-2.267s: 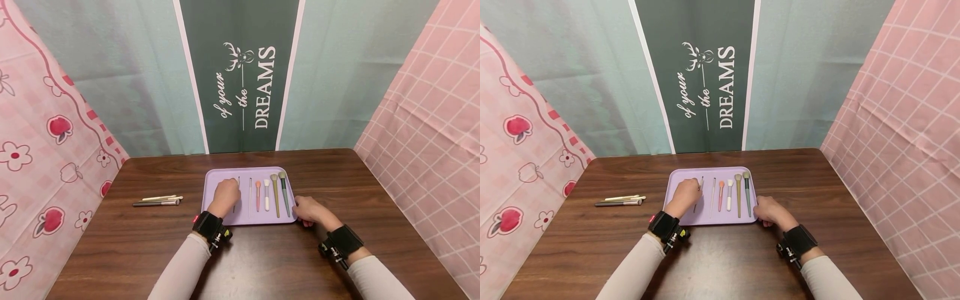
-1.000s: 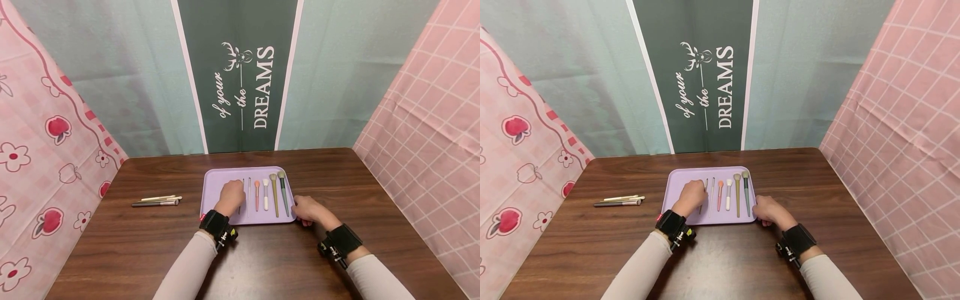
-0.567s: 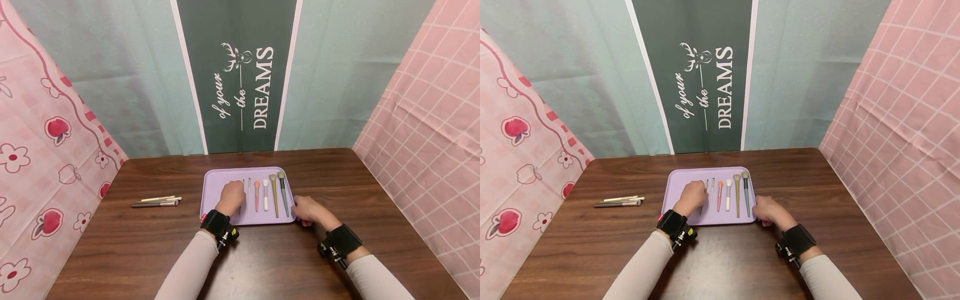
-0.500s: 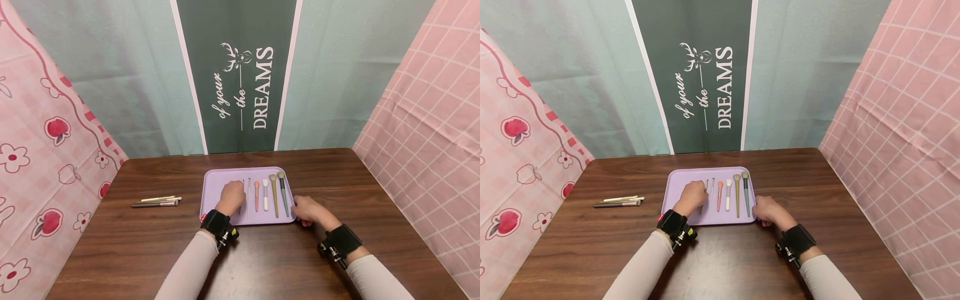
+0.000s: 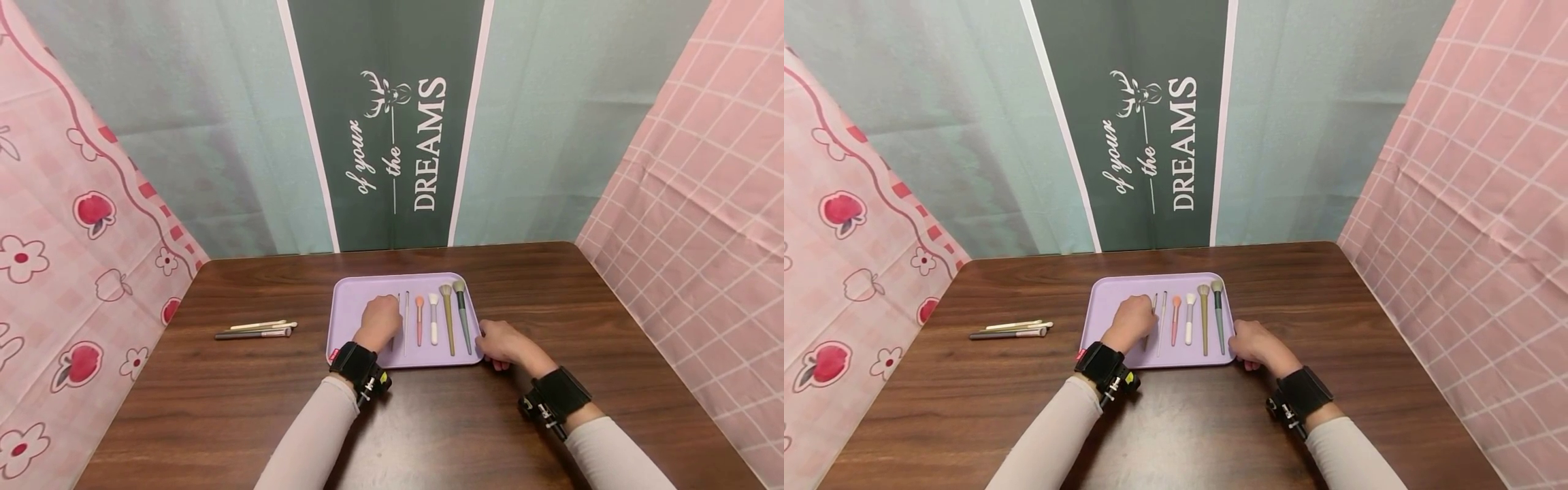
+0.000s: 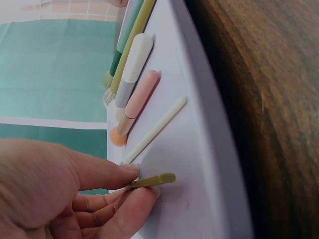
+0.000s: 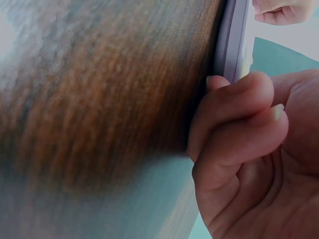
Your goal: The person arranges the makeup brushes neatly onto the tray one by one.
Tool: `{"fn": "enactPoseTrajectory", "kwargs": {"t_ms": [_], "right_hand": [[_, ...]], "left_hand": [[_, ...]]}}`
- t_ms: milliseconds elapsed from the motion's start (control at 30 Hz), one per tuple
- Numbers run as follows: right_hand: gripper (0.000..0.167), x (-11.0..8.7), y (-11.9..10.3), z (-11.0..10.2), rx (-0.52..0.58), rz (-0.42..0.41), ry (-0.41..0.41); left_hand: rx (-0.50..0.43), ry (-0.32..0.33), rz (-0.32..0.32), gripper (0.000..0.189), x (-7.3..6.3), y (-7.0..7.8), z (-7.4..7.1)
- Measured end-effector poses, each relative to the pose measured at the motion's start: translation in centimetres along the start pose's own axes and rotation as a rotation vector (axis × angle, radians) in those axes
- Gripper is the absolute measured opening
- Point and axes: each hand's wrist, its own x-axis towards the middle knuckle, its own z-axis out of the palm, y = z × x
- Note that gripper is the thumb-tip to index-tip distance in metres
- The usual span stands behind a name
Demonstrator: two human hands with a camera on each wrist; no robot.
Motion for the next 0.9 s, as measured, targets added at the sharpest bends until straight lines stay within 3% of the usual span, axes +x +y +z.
{"fn": "enactPoseTrajectory", "kwargs": {"t_ms": [467,700,900], "right_hand": [[0.010,-0.19,0.01,0.06,0.000,-0.009,0.006],[0.010,-0.09,0.25,0.26,-0.014,-0.039,0.027],[0.010,-0.24,0.14,0.21,-0.011,-0.035,0.025]], "left_hand": [[0.010,0.004,0.015,0.011,-0.10,0.10,-0.15],[0.003,0.035,0.031,0.014,-0.20,-0.22,-0.14],[0.016,0.029,-0.035,0.016,-0.42,-0.09,-0.67]]}}
